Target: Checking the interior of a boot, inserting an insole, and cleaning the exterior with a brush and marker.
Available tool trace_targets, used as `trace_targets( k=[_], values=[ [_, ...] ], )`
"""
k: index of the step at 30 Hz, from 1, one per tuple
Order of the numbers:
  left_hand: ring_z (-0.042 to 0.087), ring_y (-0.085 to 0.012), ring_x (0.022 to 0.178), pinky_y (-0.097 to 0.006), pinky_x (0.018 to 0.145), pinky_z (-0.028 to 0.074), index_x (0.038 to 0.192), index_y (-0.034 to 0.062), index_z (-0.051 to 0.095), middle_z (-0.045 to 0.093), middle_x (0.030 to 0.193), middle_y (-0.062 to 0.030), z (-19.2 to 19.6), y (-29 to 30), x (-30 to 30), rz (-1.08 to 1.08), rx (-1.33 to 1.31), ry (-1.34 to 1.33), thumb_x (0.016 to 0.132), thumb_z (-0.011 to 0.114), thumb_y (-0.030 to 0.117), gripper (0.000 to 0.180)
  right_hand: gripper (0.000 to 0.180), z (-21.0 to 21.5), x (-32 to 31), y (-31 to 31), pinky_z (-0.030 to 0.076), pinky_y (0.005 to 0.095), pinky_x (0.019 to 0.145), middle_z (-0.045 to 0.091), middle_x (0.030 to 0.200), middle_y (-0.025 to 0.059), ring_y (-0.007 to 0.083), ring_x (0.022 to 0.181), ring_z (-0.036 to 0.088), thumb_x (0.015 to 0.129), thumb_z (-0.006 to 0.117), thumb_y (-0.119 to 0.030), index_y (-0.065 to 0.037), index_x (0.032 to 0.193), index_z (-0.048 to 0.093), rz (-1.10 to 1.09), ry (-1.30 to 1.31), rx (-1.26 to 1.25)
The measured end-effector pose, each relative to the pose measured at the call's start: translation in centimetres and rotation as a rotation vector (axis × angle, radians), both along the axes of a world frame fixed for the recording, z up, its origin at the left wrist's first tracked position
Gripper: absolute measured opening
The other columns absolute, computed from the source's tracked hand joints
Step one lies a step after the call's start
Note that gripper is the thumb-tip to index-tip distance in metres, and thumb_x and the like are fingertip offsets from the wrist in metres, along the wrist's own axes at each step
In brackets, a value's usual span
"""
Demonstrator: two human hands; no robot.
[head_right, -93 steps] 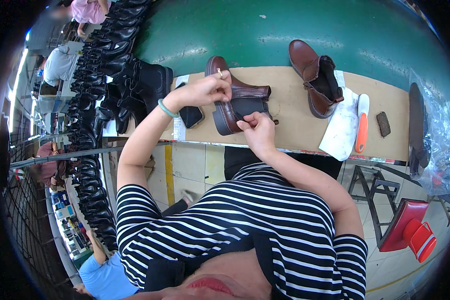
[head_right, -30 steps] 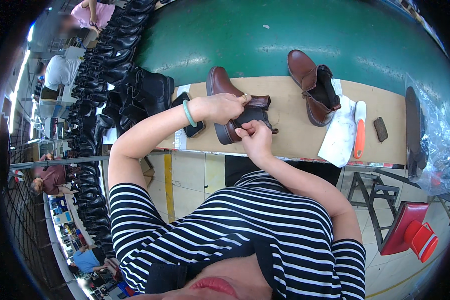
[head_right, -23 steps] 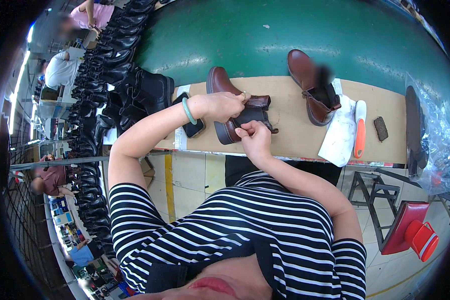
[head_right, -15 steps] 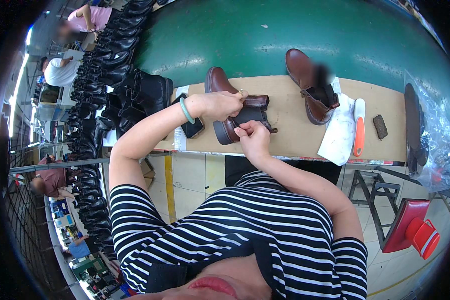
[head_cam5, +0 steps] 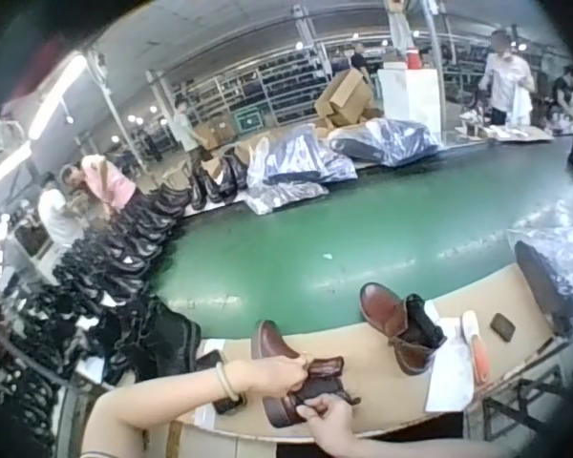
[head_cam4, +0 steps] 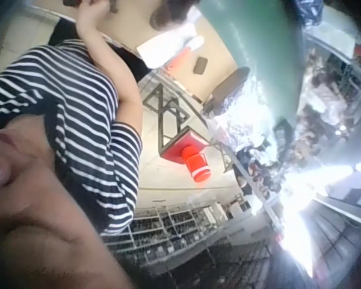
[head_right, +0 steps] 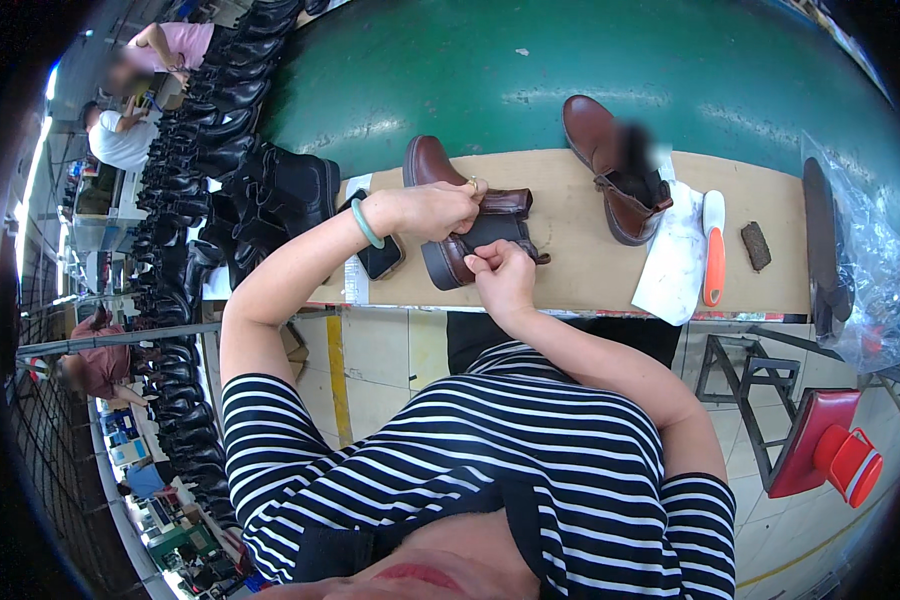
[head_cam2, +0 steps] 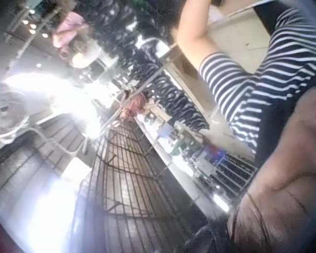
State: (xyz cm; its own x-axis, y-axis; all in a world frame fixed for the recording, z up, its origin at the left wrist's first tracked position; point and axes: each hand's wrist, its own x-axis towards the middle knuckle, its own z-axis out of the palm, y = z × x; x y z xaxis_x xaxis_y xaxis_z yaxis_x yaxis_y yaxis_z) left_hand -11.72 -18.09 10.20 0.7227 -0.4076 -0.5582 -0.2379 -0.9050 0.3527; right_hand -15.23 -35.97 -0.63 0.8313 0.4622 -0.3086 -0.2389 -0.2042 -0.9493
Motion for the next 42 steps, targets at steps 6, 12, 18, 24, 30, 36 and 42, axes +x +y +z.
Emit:
trace_targets(
  k=[6, 12, 18, 24, 30, 36, 42],
  values=[
    [0.057, -0.0323, 0.101, -0.042, 0.084, 0.048, 0.082, -0.0026, 0.062, 0.050, 0.106, -0.0140, -1.4, 2.2, -0.7, 0.146, -0.243, -0.082, 0.077, 0.064, -0.001, 0.006, 0.012, 0.9, 0.4, -1.0, 0.049, 0.0270, 0.060, 0.065, 0.070, 0.0065, 0.0114, 0.061, 0.058, 0.081, 0.075, -0.007, 0.003, 0.085, 0.068, -0.038, 0.147, 0.076],
    [0.057, -0.0311, 0.102, -0.040, 0.086, 0.048, 0.080, -0.0002, 0.065, 0.051, 0.104, -0.0133, -0.4, 0.4, -1.4, 0.142, -0.233, -0.104, 0.078, 0.068, 0.003, 0.005, 0.012, 0.4, 0.3, -2.0, 0.045, 0.0247, 0.053, 0.063, 0.071, 0.0055, 0.0094, 0.057, 0.055, 0.083, 0.073, -0.006, 0.003, 0.089, 0.066, 0.005, 0.089, 0.074],
    [0.062, -0.0365, 0.090, -0.044, 0.076, 0.052, 0.082, -0.0038, 0.061, 0.049, 0.111, -0.0201, -0.9, -1.1, -2.1, -0.050, 0.074, -0.281, 0.072, 0.060, -0.004, 0.010, 0.017, 1.1, 0.8, -2.2, 0.047, 0.0221, 0.062, 0.062, 0.074, 0.0039, 0.0096, 0.067, 0.058, 0.084, 0.074, -0.005, 0.004, 0.095, 0.066, 0.061, -0.032, 0.052],
    [0.058, -0.0400, 0.094, -0.045, 0.083, 0.050, 0.087, -0.0045, 0.056, 0.047, 0.107, -0.0201, 1.8, 3.1, -0.7, 0.357, -0.242, -0.535, 0.078, 0.054, -0.007, 0.009, 0.023, 2.1, 2.6, -4.3, 0.051, 0.0289, 0.068, 0.061, 0.088, 0.0086, 0.0148, 0.075, 0.060, 0.078, 0.078, -0.009, 0.003, 0.093, 0.066, 0.176, -0.076, 0.117],
    [0.058, -0.0106, 0.063, -0.025, 0.061, 0.048, 0.075, -0.0001, 0.061, 0.063, 0.070, -0.0037, 6.9, 5.3, -9.3, 0.923, -0.580, -0.184, 0.101, 0.046, 0.016, 0.034, 0.024, 4.4, 4.8, -7.2, 0.047, 0.0291, 0.075, 0.062, 0.090, 0.0094, 0.0185, 0.083, 0.059, 0.082, 0.075, -0.016, -0.001, 0.100, 0.068, 0.244, -0.335, 0.011],
    [0.031, -0.0482, 0.133, -0.049, 0.111, 0.032, 0.150, 0.0054, 0.025, 0.027, 0.143, -0.0303, -0.2, -4.8, -14.9, 0.864, -0.187, -0.605, 0.057, 0.092, 0.030, 0.117, 0.015, 13.5, 8.7, -11.4, 0.048, 0.0315, 0.059, 0.053, 0.084, 0.0105, 0.0219, 0.070, 0.059, 0.080, 0.066, -0.003, -0.002, 0.094, 0.068, 0.176, -0.756, 0.039],
    [0.039, -0.0496, 0.126, -0.048, 0.105, 0.038, 0.153, 0.0129, 0.027, 0.028, 0.140, -0.0332, -6.6, -11.0, -12.6, 1.073, -0.098, -0.813, 0.058, 0.092, 0.025, 0.116, 0.031, 15.6, 14.5, -16.3, 0.053, 0.0369, 0.071, 0.064, 0.098, 0.0083, 0.0282, 0.082, 0.067, 0.077, 0.078, -0.025, -0.008, 0.100, 0.068, 0.403, -0.863, -0.288]
  ],
)
